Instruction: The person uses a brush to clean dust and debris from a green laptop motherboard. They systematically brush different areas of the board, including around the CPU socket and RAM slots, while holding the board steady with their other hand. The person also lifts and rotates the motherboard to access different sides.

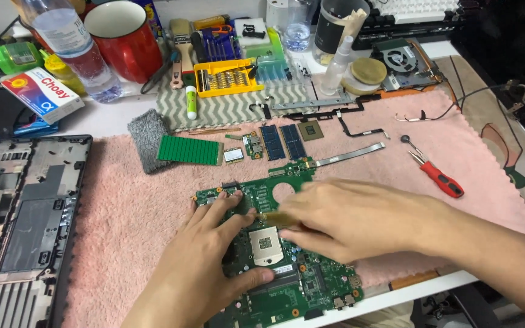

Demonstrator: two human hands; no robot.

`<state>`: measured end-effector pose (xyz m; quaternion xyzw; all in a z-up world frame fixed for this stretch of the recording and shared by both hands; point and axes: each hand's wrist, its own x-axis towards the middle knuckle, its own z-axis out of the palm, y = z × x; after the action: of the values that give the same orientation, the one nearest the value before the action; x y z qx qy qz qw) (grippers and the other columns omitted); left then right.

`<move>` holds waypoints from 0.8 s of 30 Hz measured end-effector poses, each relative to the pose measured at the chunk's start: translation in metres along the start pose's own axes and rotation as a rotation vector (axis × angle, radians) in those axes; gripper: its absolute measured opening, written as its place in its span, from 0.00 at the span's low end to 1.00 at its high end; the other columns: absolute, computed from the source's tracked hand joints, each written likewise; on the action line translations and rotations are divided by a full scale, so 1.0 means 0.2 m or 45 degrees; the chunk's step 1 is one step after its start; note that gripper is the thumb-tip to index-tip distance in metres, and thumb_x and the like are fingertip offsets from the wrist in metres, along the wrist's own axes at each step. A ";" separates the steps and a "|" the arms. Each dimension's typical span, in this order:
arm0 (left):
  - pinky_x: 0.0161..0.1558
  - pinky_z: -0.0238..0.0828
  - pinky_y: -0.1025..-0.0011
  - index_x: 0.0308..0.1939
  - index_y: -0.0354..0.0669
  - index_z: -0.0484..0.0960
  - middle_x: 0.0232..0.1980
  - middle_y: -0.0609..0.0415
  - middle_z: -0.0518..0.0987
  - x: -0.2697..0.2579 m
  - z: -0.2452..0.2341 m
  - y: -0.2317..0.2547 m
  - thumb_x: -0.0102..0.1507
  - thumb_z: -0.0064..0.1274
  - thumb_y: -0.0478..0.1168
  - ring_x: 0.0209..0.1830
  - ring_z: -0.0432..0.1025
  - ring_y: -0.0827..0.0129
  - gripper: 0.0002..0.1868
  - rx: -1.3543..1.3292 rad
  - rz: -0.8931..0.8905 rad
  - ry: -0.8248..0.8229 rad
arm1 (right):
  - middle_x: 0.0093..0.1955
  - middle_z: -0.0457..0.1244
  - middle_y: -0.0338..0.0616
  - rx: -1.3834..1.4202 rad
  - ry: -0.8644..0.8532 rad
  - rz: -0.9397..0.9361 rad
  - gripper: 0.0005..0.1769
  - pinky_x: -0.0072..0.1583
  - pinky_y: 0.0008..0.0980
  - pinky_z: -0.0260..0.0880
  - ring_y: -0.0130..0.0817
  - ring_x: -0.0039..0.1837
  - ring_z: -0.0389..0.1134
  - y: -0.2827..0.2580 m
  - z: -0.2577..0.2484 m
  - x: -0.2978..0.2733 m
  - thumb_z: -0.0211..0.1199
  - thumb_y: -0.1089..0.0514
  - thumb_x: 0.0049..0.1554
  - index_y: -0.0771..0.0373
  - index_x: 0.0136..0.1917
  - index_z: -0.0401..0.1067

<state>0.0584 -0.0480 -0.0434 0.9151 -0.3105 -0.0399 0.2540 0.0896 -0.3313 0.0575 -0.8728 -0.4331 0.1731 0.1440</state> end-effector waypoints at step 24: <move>0.81 0.49 0.31 0.76 0.48 0.83 0.81 0.44 0.73 -0.01 -0.01 0.03 0.57 0.82 0.71 0.81 0.67 0.40 0.52 -0.042 0.018 0.081 | 0.31 0.64 0.26 0.190 -0.315 0.200 0.22 0.27 0.17 0.64 0.17 0.25 0.61 0.09 0.07 -0.02 0.56 0.50 0.79 0.53 0.42 0.74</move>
<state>0.0542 -0.0490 -0.0390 0.9095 -0.3079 -0.0141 0.2791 0.0935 -0.3444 0.0378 -0.8628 -0.3640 0.3218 0.1399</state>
